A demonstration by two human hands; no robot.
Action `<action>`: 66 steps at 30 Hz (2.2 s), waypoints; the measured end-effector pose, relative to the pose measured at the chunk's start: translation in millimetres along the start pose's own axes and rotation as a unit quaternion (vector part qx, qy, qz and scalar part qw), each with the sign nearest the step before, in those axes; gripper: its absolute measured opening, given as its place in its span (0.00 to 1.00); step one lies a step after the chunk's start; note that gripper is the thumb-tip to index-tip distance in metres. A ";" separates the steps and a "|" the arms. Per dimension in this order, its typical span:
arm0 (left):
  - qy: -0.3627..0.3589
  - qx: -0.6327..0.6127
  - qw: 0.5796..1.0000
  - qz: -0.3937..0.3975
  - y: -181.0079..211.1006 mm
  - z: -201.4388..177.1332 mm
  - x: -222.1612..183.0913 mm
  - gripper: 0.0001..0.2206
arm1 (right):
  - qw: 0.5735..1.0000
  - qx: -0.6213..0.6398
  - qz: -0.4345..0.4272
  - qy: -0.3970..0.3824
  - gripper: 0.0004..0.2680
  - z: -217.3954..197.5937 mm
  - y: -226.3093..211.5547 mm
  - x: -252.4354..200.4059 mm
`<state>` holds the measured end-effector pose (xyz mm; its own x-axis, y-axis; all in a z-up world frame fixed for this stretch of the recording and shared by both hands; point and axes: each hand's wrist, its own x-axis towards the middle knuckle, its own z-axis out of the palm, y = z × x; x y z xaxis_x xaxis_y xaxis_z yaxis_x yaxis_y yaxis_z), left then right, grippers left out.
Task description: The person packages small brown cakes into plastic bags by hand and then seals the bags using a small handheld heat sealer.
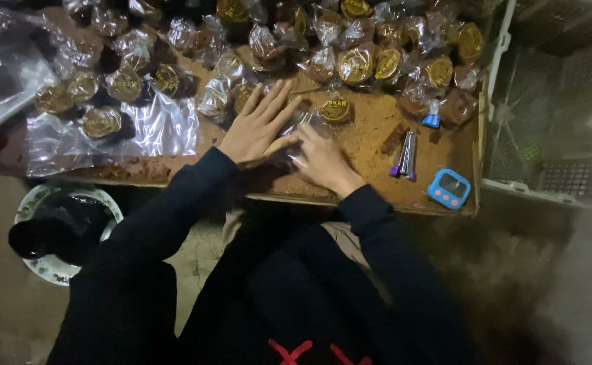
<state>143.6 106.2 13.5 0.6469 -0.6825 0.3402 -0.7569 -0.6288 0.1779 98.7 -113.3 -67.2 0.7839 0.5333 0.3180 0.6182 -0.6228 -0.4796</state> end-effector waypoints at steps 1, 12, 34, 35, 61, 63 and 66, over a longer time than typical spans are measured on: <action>0.001 0.002 1.000 0.002 0.7 -1.9 1.4 0.33 | 0.999 0.014 0.039 -0.028 0.14 -16.6 -9.7 6.4; -0.028 -0.034 0.999 0.000 8.2 -1.7 5.8 0.35 | 0.977 0.027 0.201 -0.063 0.25 -6.5 -24.3 7.7; -0.188 -0.289 0.930 -0.127 11.6 50.5 183.1 0.25 | 0.702 0.512 0.407 0.284 0.21 -142.3 -46.6 -48.8; -0.233 -0.381 0.889 -0.104 17.1 45.0 180.9 0.26 | 0.679 0.540 0.418 0.269 0.35 -146.6 -46.9 -46.8; -0.161 -0.007 0.987 -0.020 14.6 142.5 246.4 0.41 | 0.771 0.427 0.326 0.343 0.06 -136.9 -49.1 -50.8; -0.142 0.040 0.989 -0.005 5.1 164.1 253.3 0.39 | 0.760 0.440 0.333 0.344 0.04 -137.9 -49.6 -51.8; -0.076 0.188 0.979 -0.035 8.1 149.9 250.0 0.44 | 0.749 0.449 0.341 0.349 0.04 -139.3 -49.9 -52.7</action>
<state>313.0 -125.4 -38.4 0.7238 -0.6625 0.1929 -0.6413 -0.7491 -0.1664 34.6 -190.1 53.9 0.9327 -0.3571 -0.0508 0.0186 0.1882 -0.9820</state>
